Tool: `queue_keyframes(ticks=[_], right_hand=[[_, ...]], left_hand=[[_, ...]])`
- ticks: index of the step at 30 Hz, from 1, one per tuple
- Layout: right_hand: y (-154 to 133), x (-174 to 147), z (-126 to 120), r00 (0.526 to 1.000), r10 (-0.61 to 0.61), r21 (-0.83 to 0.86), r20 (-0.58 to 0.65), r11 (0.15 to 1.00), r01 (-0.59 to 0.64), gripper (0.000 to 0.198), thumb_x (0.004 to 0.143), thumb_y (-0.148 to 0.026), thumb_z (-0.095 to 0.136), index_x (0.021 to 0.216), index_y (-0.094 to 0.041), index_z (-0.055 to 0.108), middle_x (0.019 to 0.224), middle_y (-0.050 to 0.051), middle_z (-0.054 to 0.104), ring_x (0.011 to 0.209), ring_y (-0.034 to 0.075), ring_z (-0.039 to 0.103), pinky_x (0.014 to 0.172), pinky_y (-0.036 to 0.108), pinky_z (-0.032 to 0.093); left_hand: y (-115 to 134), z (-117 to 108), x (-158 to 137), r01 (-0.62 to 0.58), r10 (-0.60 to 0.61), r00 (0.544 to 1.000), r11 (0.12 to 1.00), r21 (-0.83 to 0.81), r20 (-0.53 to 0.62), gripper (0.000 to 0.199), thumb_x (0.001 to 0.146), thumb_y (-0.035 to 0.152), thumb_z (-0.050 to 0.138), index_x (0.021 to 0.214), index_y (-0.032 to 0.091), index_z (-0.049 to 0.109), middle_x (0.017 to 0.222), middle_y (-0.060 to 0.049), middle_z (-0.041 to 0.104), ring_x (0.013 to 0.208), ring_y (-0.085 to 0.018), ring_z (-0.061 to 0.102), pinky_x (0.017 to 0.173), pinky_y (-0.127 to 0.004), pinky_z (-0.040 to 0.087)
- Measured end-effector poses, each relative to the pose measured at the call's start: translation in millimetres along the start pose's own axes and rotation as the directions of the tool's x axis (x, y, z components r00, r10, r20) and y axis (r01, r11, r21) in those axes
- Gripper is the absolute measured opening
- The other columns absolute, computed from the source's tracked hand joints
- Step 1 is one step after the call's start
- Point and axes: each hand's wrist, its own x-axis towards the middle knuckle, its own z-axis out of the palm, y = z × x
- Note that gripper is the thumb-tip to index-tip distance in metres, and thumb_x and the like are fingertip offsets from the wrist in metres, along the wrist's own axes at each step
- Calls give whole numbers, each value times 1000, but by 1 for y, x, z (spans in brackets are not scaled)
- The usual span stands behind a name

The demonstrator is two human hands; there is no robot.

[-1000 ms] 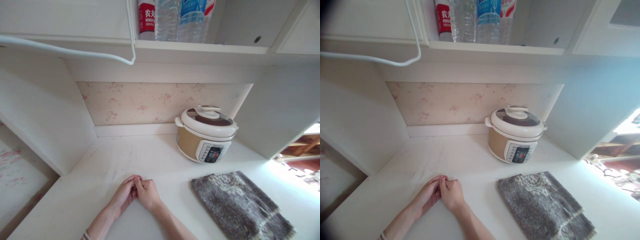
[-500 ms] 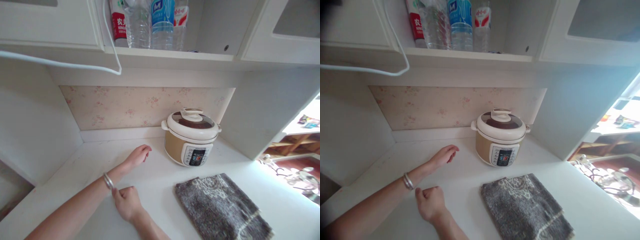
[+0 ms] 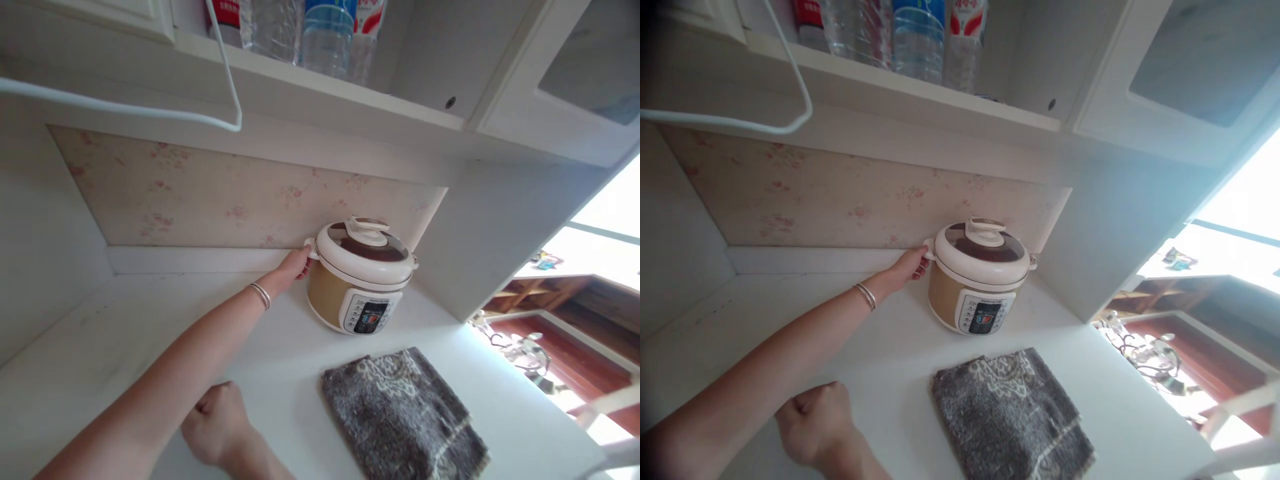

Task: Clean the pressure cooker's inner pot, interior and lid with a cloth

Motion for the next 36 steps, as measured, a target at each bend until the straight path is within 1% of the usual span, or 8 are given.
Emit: queue_keyframes(ticks=[3, 6, 9, 11, 17, 22, 29, 36], right_hand=[[1, -1, -1, 1000, 31, 28, -3, 999, -31, 35, 84, -32, 53, 58, -13, 66, 62, 5, 68, 65, 13, 55, 52, 19, 34], [4, -2, -3, 995, 98, 132, 5, 986, -98, 39, 86, -33, 50, 54, -15, 61, 51, -1, 56, 53, 10, 49, 50, 18, 34], [8, -2, -6, 989, 148, 262, 11, 954, -146, 41, 88, -33, 46, 52, -17, 55, 44, -4, 44, 44, 7, 43, 46, 17, 32], [8, -1, -9, 987, 160, 297, 25, 941, -160, 43, 89, -36, 45, 51, -17, 54, 43, -4, 41, 42, 7, 41, 46, 18, 32], [4, -4, -13, 983, 183, 281, 29, 942, -184, 50, 92, -44, 43, 50, -18, 53, 41, -4, 39, 40, 7, 37, 44, 19, 29], [4, -7, -12, 983, 178, 271, 37, 945, -181, 50, 91, -46, 43, 51, -18, 54, 41, -4, 39, 40, 8, 37, 44, 20, 29], [3, -9, -10, 989, 150, 242, 4, 959, -147, 49, 90, -41, 44, 49, -18, 54, 40, -3, 40, 41, 8, 40, 47, 21, 32], [2, -13, -8, 993, 120, 235, 3, 965, -117, 53, 91, -47, 43, 49, -18, 52, 46, -2, 46, 45, 9, 44, 53, 21, 37]], left_hand=[[-3, -1, -1, -23, 24, 999, 999, -44, 36, 30, 89, 42, 46, 75, 16, 50, 66, 1, 50, 47, -8, 40, 49, -23, 29], [-5, -3, -7, -45, 48, 998, 997, -67, 51, 30, 88, 41, 46, 72, 16, 49, 63, 2, 48, 44, -7, 36, 46, -23, 26], [-6, -14, -16, -47, 51, 998, 997, -65, 46, 30, 88, 40, 45, 71, 16, 49, 61, 3, 47, 41, -5, 30, 45, -23, 23], [-6, -26, -21, -44, 46, 998, 998, -53, 40, 29, 87, 40, 47, 71, 16, 49, 60, 3, 48, 40, -5, 28, 44, -23, 22], [-7, -72, -29, -44, 43, 999, 999, -27, -25, 31, 83, 43, 50, 68, 16, 48, 58, 4, 46, 39, -5, 27, 43, -22, 21], [-9, -119, -41, -39, 36, 994, 999, -24, -101, 33, 77, 48, 54, 69, 17, 48, 57, 4, 46, 39, -5, 28, 42, -21, 20], [-12, -188, -68, -12, -3, 967, 998, -61, -254, 36, 68, 51, 63, 68, 18, 47, 53, 6, 46, 38, -5, 28, 41, -20, 22], [-13, -247, -101, 23, -38, 938, 999, -49, -343, 38, 70, 51, 64, 68, 18, 45, 55, 6, 43, 41, -6, 29, 43, -20, 24]])
